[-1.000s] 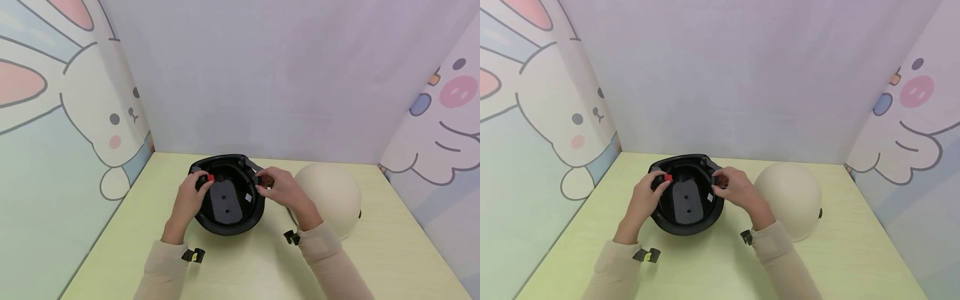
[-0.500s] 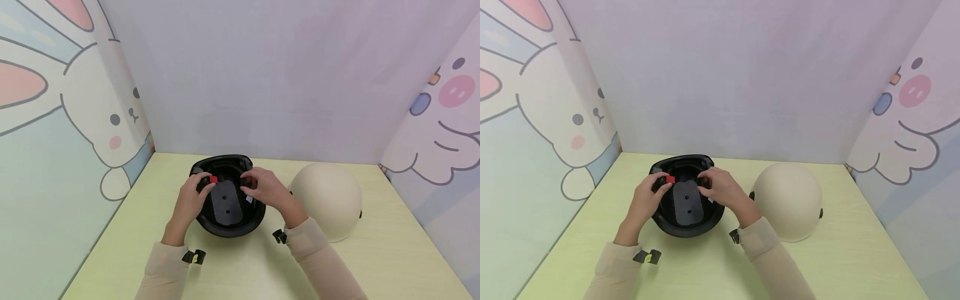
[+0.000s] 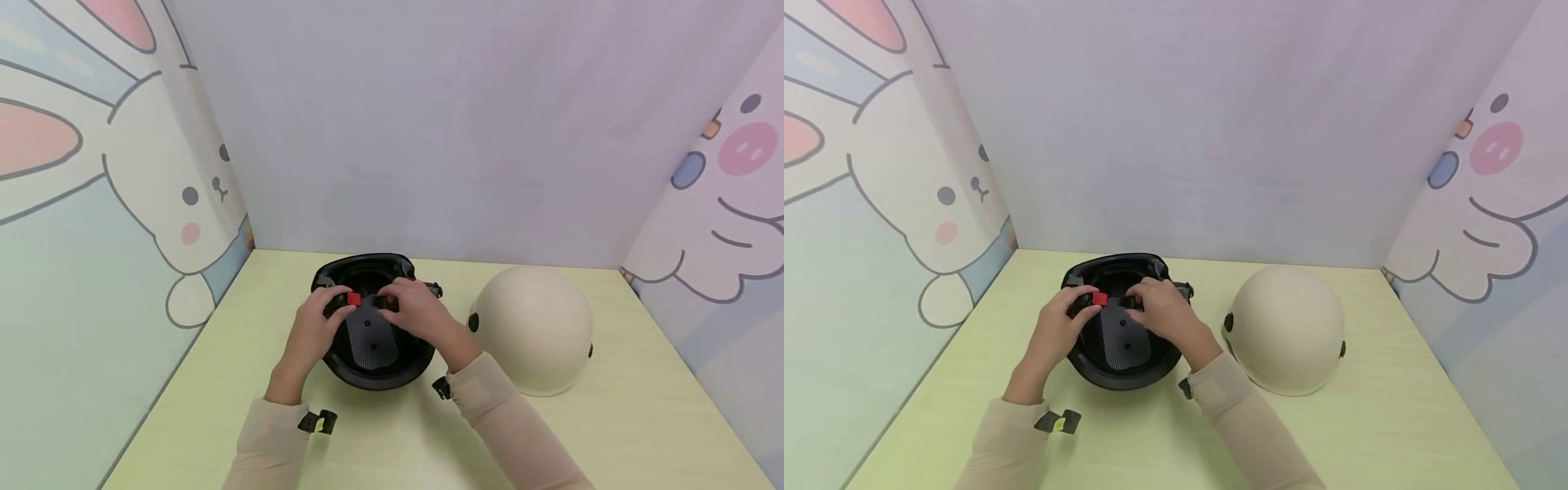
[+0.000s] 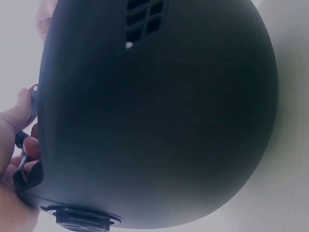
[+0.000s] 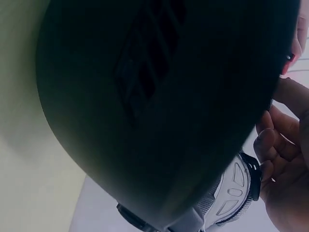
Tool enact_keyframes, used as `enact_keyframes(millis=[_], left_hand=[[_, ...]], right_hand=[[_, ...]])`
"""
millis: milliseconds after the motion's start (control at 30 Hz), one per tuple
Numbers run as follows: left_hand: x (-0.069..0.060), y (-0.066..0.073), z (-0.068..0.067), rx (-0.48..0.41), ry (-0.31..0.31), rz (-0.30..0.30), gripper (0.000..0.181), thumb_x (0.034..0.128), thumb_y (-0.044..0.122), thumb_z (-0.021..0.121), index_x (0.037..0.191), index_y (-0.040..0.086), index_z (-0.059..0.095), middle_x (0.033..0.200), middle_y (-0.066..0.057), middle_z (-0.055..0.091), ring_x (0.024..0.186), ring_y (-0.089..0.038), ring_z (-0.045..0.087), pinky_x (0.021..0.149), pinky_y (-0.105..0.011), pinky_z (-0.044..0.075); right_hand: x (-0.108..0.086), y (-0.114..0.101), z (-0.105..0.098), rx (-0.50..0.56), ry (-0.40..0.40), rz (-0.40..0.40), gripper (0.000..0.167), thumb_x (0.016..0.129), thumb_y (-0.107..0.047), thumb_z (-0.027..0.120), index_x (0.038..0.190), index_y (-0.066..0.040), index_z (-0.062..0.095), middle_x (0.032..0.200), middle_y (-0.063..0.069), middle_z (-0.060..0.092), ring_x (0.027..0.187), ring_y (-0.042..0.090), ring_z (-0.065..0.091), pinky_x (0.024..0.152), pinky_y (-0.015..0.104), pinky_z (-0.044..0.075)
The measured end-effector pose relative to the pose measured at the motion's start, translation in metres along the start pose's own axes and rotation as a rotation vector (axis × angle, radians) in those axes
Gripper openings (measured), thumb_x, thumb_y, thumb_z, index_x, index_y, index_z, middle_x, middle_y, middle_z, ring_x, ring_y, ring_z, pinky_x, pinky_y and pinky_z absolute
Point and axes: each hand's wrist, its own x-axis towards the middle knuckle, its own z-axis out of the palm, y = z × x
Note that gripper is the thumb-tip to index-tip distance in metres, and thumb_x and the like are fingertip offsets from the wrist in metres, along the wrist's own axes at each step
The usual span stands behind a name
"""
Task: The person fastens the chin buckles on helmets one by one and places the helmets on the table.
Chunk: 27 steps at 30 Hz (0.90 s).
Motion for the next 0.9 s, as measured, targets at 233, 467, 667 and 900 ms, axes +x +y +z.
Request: enact_keyframes(millis=[233, 467, 667, 900], left_hand=[[-0.001, 0.001, -0.001, -0.004, -0.014, 0.034, 0.032, 0.0876, 0.013, 0.073, 0.118, 0.006, 0.067, 0.104, -0.011, 0.061, 0.085, -0.023, 0.054, 0.072, -0.041, 0.048], [-0.002, 0.000, 0.000, -0.002, -0.027, 0.048, 0.033, 0.0870, 0.014, 0.074, 0.119, 0.008, 0.068, 0.104, -0.010, 0.061, 0.090, -0.023, 0.058, 0.073, -0.042, 0.050], [-0.001, -0.002, 0.002, -0.001, -0.039, 0.050, 0.032, 0.0860, 0.013, 0.075, 0.117, 0.009, 0.068, 0.103, -0.009, 0.060, 0.088, -0.023, 0.059, 0.073, -0.040, 0.050], [-0.001, -0.001, 0.004, 0.020, -0.059, 0.116, 0.029, 0.0825, 0.012, 0.077, 0.110, 0.006, 0.069, 0.102, -0.009, 0.063, 0.091, -0.024, 0.062, 0.077, -0.041, 0.052]], right_hand=[[0.004, -0.006, 0.006, -0.077, -0.021, -0.007, 0.027, 0.088, -0.024, 0.075, 0.110, -0.009, 0.071, 0.089, -0.001, 0.058, 0.074, 0.014, 0.051, 0.075, 0.036, 0.044], [0.006, -0.012, 0.010, -0.077, -0.037, -0.022, 0.028, 0.088, -0.023, 0.075, 0.111, -0.008, 0.070, 0.094, 0.002, 0.060, 0.076, 0.015, 0.055, 0.075, 0.034, 0.048], [0.008, -0.014, 0.010, -0.011, -0.063, -0.022, 0.029, 0.090, -0.022, 0.073, 0.113, -0.006, 0.068, 0.095, 0.003, 0.059, 0.080, 0.014, 0.058, 0.069, 0.028, 0.050], [0.004, -0.014, 0.009, 0.017, -0.119, -0.087, 0.024, 0.092, -0.020, 0.071, 0.111, -0.005, 0.068, 0.092, 0.002, 0.055, 0.075, 0.012, 0.053, 0.066, 0.025, 0.047]])
